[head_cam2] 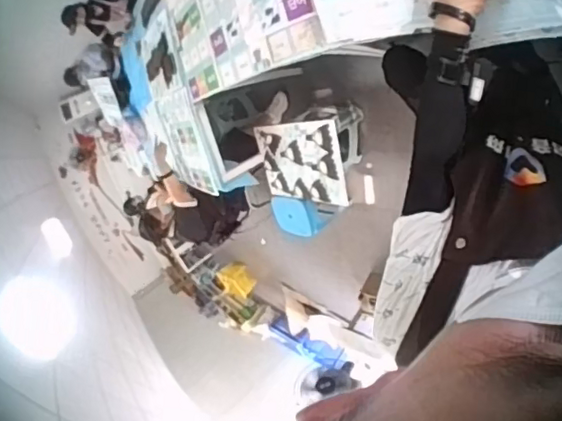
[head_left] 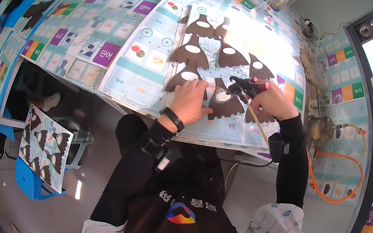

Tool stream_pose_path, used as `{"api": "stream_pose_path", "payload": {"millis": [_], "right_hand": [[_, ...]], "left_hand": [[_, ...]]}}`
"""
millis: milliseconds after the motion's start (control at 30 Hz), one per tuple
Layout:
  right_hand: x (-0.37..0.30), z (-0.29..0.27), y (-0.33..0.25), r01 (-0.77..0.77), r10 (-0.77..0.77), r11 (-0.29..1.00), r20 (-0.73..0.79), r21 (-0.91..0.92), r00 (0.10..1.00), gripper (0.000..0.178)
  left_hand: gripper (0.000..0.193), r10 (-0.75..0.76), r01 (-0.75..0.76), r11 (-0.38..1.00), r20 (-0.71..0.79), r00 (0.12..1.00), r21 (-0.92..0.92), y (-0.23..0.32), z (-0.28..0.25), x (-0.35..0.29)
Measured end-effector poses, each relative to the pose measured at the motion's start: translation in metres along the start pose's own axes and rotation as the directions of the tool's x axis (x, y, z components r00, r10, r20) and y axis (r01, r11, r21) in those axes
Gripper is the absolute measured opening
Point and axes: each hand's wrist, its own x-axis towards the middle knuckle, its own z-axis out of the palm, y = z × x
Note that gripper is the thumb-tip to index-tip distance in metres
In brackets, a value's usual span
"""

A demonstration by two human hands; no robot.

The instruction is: Using a heat or glue gun to assemble shoe components on a template sheet.

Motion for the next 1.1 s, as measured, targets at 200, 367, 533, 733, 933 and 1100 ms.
{"api": "stream_pose_path", "payload": {"millis": [200, 367, 533, 733, 933, 1100], "right_hand": [[-0.004, -0.003, 0.005, -0.012, 0.009, 0.999, -0.073, -0.038, 0.997, 0.015], [-0.017, -0.008, 0.008, -0.078, 0.077, 0.997, 0.028, 0.019, 0.997, 0.019], [-0.034, -0.008, -0.012, 0.009, -0.040, 0.961, 0.107, 0.277, 0.993, 0.024], [-0.028, 0.005, -0.054, 0.077, -0.082, 0.985, 0.029, 0.153, 0.996, 0.023], [-0.009, 0.019, -0.068, 0.131, -0.136, 0.989, 0.061, 0.073, 0.989, 0.019], [-0.003, 0.026, -0.073, 0.112, -0.115, 0.993, 0.084, 0.045, 0.990, 0.020]], "left_hand": [[0.059, -0.030, 0.036, 0.997, 0.081, 0.996, -0.073, 0.004, -0.010, 0.002], [0.048, -0.169, 0.242, 0.837, 0.189, 0.967, -0.491, -0.003, -0.037, 0.004], [0.049, -0.183, 0.209, 0.976, -0.313, 0.932, 0.053, -0.024, -0.057, -0.008], [0.050, -0.428, 0.432, 0.899, -0.073, 0.901, 0.071, -0.031, -0.052, -0.013], [0.040, -0.380, 0.389, 0.916, -0.100, 0.920, 0.099, -0.041, -0.062, -0.017], [0.040, -0.322, 0.339, 0.940, 0.219, 0.921, -0.045, -0.039, -0.067, -0.030]]}}
